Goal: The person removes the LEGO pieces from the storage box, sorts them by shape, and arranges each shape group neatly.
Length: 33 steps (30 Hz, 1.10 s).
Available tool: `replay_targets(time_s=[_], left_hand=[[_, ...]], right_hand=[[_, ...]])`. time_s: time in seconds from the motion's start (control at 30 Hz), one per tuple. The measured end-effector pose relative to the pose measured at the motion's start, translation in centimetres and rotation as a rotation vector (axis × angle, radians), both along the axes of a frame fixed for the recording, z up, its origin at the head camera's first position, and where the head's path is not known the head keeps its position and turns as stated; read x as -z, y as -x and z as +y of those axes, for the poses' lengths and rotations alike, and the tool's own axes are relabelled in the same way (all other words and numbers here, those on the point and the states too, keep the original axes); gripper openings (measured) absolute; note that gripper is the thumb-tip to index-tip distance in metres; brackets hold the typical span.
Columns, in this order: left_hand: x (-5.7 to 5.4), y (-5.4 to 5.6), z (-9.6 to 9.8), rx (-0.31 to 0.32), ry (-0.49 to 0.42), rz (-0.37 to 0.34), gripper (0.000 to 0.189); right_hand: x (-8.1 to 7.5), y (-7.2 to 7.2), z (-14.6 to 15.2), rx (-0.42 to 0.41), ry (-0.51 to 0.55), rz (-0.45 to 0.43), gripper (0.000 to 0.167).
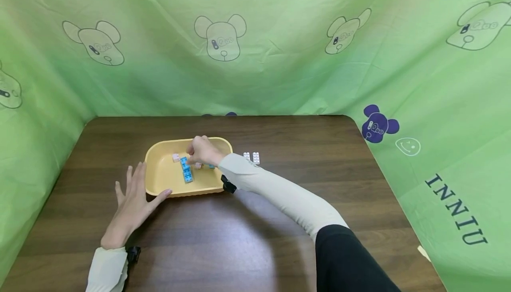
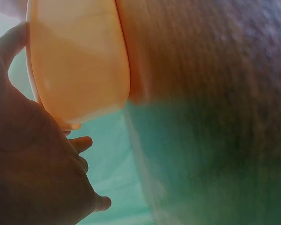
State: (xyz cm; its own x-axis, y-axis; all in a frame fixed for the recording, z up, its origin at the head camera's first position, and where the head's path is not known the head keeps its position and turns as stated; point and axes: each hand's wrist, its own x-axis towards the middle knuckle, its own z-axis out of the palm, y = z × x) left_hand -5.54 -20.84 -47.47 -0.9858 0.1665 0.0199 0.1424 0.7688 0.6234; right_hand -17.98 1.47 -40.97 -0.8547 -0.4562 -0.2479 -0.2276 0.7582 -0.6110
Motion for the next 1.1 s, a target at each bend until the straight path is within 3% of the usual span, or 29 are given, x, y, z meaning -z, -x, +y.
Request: replay_targets(time_s=[0.03, 0.13, 0.27, 0.33, 0.67, 0.87, 1.1], left_hand=[[0.0, 0.0, 0.0, 0.001, 0.0, 0.001, 0.111], [0.1, 0.1, -0.1, 0.006, 0.0, 0.004, 0.111], [0.1, 0.2, -0.1, 0.009, -0.002, 0.005, 0.111], [0.1, 0.3, -0.1, 0.008, -0.004, 0.005, 0.111], [0.2, 0.1, 0.0, 0.006, -0.007, 0.005, 0.112], [0.2, 0.2, 0.0, 0.004, -0.009, 0.018, 0.112], [0.3, 0.2, -0.2, 0.001, -0.001, 0.026, 0.111]], right_hand=[[0.0, 0.0, -0.2, 0.012, -0.01, 0.005, 0.038], [0.2, 0.2, -0.9, 0.016, -0.04, 0.001, 0.015], [0.5, 0.6, -1.6, -0.021, -0.072, 0.013, 0.06], [0.6, 0.6, -1.9, -0.032, -0.088, 0.031, 0.066], [1.4, 0.5, -2.6, -0.002, -0.144, 0.065, 0.068], [1.1, 0.4, -2.8, 0.008, -0.122, 0.106, 0.069], [1.3, 0.5, -3.6, 0.009, -0.177, 0.116, 0.056]])
